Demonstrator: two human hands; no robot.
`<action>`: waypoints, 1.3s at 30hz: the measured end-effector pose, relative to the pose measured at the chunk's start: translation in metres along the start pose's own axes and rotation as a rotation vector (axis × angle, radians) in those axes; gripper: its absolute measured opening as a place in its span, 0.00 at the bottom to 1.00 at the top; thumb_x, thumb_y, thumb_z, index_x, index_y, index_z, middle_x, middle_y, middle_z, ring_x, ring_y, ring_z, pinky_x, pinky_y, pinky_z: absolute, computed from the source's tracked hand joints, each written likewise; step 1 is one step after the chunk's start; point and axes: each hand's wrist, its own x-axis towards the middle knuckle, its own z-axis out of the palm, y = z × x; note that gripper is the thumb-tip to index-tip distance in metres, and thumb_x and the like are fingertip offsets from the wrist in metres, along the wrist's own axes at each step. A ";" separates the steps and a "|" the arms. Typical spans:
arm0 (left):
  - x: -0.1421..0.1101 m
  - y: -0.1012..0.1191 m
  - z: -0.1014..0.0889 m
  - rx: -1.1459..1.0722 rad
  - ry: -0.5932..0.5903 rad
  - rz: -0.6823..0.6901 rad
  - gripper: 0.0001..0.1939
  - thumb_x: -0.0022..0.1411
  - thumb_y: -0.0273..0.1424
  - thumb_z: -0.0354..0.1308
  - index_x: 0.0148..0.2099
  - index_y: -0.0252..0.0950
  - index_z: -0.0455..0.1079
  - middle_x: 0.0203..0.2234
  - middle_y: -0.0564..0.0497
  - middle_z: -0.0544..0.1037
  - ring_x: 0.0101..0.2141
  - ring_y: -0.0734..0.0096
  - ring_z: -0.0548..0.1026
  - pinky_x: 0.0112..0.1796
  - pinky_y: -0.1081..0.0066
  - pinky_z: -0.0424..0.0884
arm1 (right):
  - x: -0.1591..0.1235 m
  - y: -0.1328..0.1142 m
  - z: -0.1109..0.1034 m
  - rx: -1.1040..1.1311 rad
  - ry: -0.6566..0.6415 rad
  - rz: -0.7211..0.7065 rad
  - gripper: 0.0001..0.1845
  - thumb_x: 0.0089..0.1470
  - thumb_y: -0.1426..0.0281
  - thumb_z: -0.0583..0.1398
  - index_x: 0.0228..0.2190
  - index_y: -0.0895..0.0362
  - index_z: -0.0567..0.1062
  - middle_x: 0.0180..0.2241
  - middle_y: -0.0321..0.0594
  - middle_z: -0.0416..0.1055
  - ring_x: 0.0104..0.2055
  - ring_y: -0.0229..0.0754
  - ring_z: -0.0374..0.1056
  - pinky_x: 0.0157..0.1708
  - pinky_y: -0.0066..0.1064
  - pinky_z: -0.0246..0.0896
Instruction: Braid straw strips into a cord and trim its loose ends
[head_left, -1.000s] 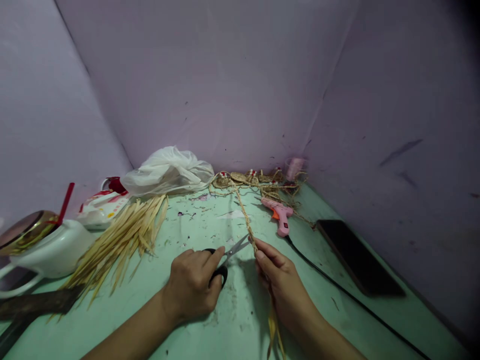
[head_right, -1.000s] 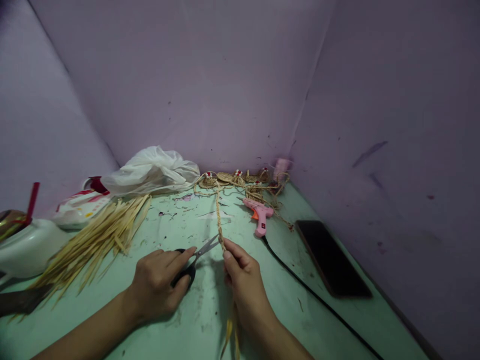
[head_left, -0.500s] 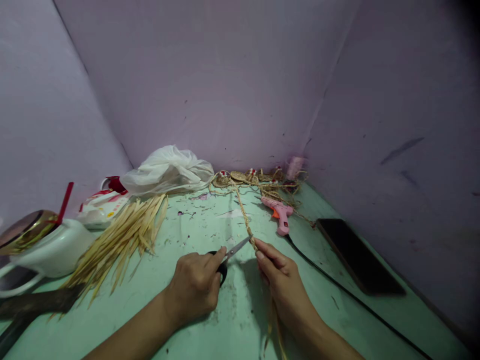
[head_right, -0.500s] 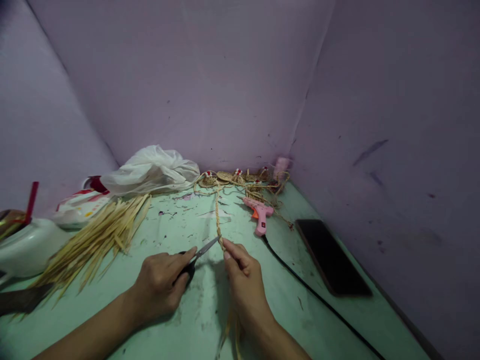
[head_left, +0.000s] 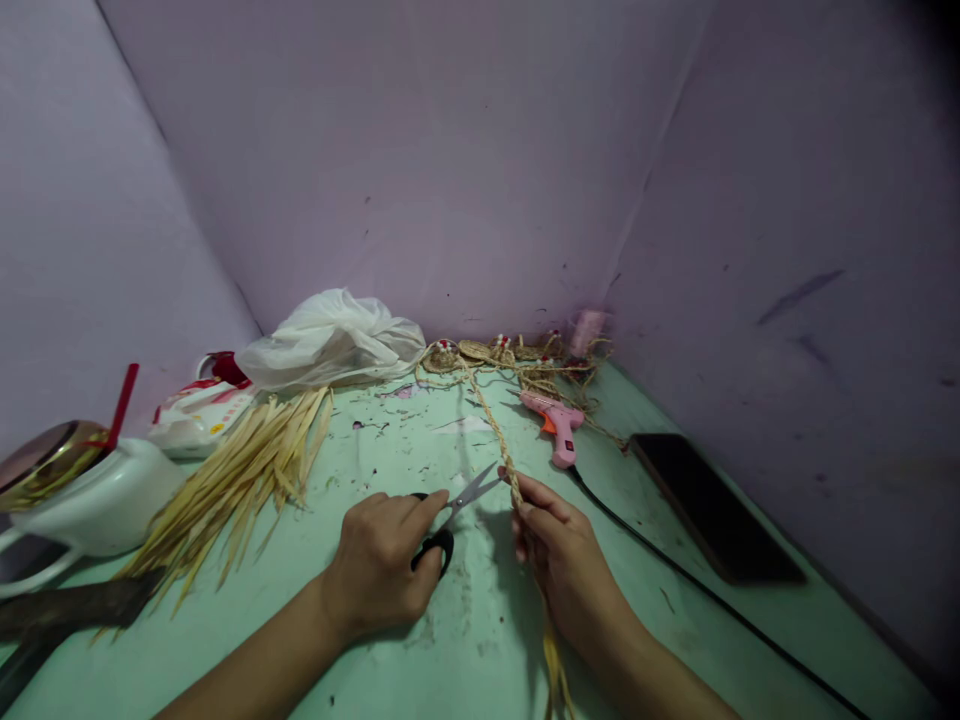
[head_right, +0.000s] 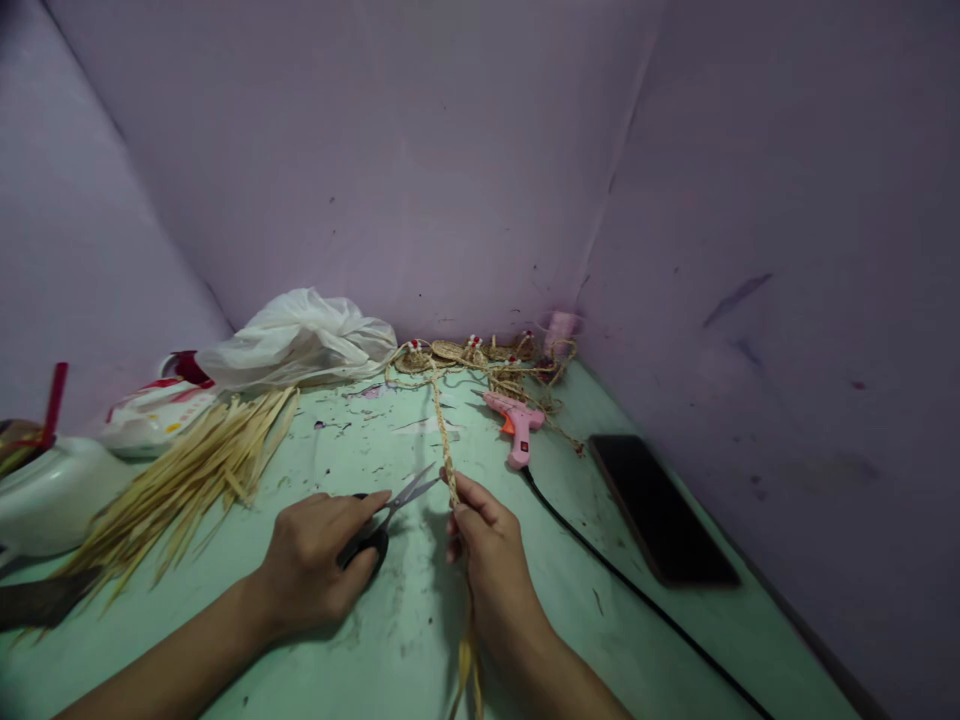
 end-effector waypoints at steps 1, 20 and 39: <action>0.000 0.000 0.000 0.010 0.004 -0.003 0.22 0.48 0.27 0.53 0.48 0.33 0.63 0.26 0.50 0.74 0.25 0.66 0.70 0.27 0.66 0.64 | 0.000 0.000 0.000 -0.033 0.005 0.001 0.20 0.40 0.71 0.59 0.39 0.58 0.75 0.17 0.31 0.60 0.18 0.31 0.51 0.17 0.24 0.45; -0.001 -0.003 0.002 0.137 0.028 0.047 0.21 0.52 0.25 0.51 0.50 0.32 0.62 0.23 0.51 0.72 0.23 0.68 0.69 0.25 0.68 0.63 | -0.002 0.002 -0.006 -0.377 -0.012 -0.296 0.20 0.44 0.74 0.54 0.39 0.50 0.76 0.32 0.37 0.68 0.31 0.39 0.60 0.31 0.29 0.54; 0.001 0.001 -0.001 -0.026 -0.001 -0.041 0.22 0.49 0.28 0.52 0.49 0.34 0.63 0.30 0.48 0.75 0.29 0.65 0.71 0.29 0.66 0.65 | -0.005 -0.003 0.003 -0.103 0.036 0.015 0.22 0.40 0.73 0.57 0.41 0.58 0.75 0.15 0.30 0.58 0.17 0.31 0.48 0.17 0.25 0.39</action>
